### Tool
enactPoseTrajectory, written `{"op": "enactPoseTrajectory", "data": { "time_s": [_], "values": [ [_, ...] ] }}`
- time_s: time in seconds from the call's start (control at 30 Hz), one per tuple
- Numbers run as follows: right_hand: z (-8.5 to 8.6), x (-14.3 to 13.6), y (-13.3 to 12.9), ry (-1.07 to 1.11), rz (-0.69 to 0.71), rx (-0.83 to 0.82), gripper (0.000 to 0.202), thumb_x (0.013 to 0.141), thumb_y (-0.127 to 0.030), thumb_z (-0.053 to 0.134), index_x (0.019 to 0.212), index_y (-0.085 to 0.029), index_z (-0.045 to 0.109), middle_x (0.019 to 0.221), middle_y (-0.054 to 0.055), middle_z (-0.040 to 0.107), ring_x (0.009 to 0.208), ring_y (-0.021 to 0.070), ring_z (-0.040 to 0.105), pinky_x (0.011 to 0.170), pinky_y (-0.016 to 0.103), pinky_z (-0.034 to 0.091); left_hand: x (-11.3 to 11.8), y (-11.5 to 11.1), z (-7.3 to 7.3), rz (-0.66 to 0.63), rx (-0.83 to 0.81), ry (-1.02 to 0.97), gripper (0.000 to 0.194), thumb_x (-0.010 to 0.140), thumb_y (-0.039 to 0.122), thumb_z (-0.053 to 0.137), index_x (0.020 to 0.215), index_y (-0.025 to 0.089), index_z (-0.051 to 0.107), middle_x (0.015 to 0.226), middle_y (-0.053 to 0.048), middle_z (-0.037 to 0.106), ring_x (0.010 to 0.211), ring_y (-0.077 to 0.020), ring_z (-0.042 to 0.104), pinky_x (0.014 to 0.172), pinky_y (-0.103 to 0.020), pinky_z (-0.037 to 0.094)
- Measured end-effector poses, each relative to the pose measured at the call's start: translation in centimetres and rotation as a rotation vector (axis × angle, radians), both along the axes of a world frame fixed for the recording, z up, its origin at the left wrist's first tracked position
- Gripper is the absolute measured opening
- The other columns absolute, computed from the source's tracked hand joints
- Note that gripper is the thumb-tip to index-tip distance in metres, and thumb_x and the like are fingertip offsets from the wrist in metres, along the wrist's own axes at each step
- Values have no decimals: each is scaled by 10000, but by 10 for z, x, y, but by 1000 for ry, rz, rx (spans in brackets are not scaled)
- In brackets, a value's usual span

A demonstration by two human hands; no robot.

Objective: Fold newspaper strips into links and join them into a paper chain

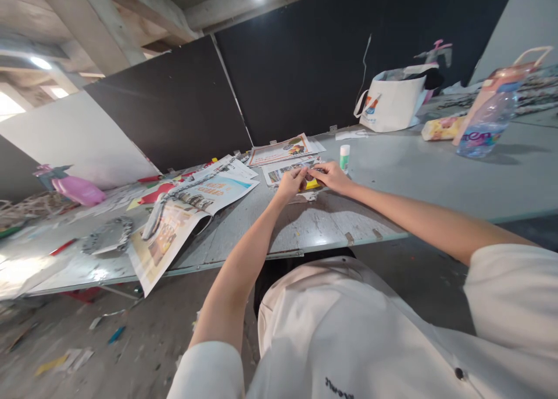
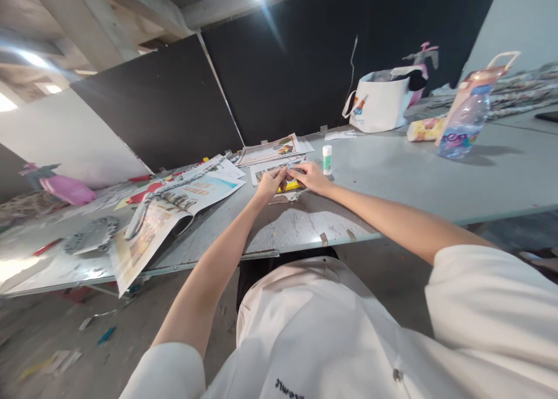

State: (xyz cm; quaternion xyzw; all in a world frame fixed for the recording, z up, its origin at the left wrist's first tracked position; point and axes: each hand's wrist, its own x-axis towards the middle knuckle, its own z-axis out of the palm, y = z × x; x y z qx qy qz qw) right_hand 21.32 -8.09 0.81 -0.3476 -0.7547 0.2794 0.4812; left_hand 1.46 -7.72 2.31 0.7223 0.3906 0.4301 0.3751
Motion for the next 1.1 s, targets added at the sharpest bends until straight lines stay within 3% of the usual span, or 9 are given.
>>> {"op": "enactPoseTrajectory", "data": {
  "time_s": [0.37, 0.7, 1.1],
  "values": [
    [5, -1, -6, -73, 18, 19, 642, 1014, -811, 616, 777, -227, 739, 567, -12, 528, 609, 173, 466, 581, 342, 330, 0, -4, 1, 17, -13, 62, 599, 1085, 696, 583, 753, 198, 622, 536, 8, 564, 514, -126, 522, 569, -253, 413],
    [2, -4, -4, 66, 3, -72, 735, 987, -889, 588, 641, -240, 593, 523, 10, 545, 510, 154, 469, 572, 337, 384, 0, -8, 8, 71, 50, 47, 638, 1066, 737, 585, 725, 199, 608, 535, 22, 543, 514, -109, 489, 585, -241, 403],
    [3, -1, 3, -42, -36, -37, 829, 957, -985, 486, 627, -241, 644, 491, 31, 577, 506, 174, 504, 586, 344, 398, -1, -5, 4, 77, 19, 58, 628, 1056, 730, 609, 712, 204, 608, 522, 23, 542, 509, -117, 510, 572, -250, 407]
  ]
}}
